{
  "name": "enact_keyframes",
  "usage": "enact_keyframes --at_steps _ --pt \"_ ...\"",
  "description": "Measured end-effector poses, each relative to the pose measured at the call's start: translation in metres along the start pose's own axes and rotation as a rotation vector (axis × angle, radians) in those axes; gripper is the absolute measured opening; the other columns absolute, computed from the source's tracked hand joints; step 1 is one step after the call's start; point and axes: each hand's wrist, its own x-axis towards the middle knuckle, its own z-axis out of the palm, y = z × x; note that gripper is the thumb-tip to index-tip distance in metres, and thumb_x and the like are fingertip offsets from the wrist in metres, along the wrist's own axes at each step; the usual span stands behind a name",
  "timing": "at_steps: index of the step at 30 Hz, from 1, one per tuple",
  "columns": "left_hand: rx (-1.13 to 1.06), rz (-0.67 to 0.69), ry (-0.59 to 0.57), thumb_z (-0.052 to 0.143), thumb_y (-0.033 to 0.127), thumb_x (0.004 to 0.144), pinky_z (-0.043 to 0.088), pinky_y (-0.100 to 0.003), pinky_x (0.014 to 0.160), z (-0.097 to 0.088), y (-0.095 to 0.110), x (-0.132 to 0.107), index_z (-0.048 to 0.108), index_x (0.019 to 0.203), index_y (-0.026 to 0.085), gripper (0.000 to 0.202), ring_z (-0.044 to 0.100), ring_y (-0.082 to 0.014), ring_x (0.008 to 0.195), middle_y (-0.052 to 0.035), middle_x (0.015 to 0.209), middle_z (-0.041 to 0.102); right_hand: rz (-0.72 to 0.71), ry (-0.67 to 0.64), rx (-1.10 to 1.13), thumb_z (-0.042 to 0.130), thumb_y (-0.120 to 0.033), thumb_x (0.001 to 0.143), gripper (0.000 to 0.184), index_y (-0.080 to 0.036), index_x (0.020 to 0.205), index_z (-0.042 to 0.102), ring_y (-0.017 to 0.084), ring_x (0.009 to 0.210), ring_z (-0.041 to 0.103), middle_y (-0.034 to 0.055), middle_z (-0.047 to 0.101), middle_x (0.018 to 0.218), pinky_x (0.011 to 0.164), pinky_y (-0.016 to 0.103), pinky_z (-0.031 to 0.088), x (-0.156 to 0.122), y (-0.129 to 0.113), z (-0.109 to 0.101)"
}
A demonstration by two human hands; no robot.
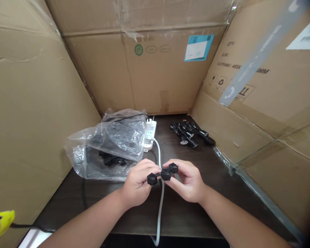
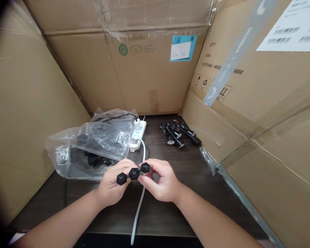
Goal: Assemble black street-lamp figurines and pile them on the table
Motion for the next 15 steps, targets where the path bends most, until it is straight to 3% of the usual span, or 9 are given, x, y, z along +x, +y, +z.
enact_keyframes --at_steps 15 --pt "0.042 0.012 0.035 0.054 0.017 0.09 0.049 -0.034 0.071 -0.0005 0.0008 0.001 0.068 0.086 0.016 0.014 0.058 -0.0187 0.076 -0.0088 0.08 0.069 -0.008 -0.002 -0.042 0.064 -0.012 0.079 0.011 -0.018 0.088 0.06 0.012 0.054 0.052 0.0008 0.06 0.067 0.051 0.024 0.044 -0.0001 0.001 -0.0009"
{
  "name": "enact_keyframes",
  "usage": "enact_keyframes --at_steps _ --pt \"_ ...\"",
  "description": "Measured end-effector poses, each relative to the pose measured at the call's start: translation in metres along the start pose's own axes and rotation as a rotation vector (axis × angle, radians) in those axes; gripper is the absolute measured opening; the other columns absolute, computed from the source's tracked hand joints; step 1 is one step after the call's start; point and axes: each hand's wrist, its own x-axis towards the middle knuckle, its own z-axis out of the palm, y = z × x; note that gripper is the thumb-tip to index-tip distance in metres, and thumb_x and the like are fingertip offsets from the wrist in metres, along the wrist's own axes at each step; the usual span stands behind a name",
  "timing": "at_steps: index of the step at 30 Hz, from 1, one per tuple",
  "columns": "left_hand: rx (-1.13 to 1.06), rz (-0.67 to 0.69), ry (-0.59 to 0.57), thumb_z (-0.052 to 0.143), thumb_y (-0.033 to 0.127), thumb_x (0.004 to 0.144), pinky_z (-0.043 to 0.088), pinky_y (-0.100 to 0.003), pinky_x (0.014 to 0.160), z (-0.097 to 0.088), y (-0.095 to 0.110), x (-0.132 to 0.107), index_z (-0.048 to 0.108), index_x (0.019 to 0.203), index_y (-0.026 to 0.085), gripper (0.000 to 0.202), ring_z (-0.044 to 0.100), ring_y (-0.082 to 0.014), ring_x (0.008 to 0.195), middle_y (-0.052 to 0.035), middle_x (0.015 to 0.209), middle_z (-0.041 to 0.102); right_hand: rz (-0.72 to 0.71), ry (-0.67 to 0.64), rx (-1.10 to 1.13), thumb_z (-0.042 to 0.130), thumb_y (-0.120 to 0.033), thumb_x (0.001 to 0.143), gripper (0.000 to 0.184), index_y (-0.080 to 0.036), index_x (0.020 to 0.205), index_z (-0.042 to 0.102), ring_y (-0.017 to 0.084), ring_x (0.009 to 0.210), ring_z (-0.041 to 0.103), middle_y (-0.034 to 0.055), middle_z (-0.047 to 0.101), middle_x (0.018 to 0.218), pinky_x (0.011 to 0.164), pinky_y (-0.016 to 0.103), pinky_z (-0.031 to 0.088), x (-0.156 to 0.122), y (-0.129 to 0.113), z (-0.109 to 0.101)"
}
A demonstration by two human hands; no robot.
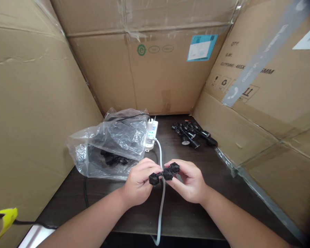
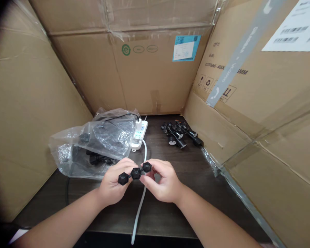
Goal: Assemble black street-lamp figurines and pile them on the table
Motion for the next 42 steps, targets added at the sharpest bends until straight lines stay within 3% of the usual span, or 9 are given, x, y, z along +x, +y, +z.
enact_keyframes --at_steps 42 --pt "0.001 0.042 -0.019 0.05 0.031 0.095 0.05 -0.036 0.073 -0.0014 -0.0009 0.0005 0.069 0.1 0.019 0.023 0.06 -0.0202 0.078 -0.0102 0.085 0.071 -0.029 -0.002 -0.038 0.065 -0.012 0.078 0.017 -0.018 0.094 0.061 0.012 0.054 0.055 0.0004 0.059 0.067 0.052 0.025 0.047 0.0002 -0.0032 -0.0013"
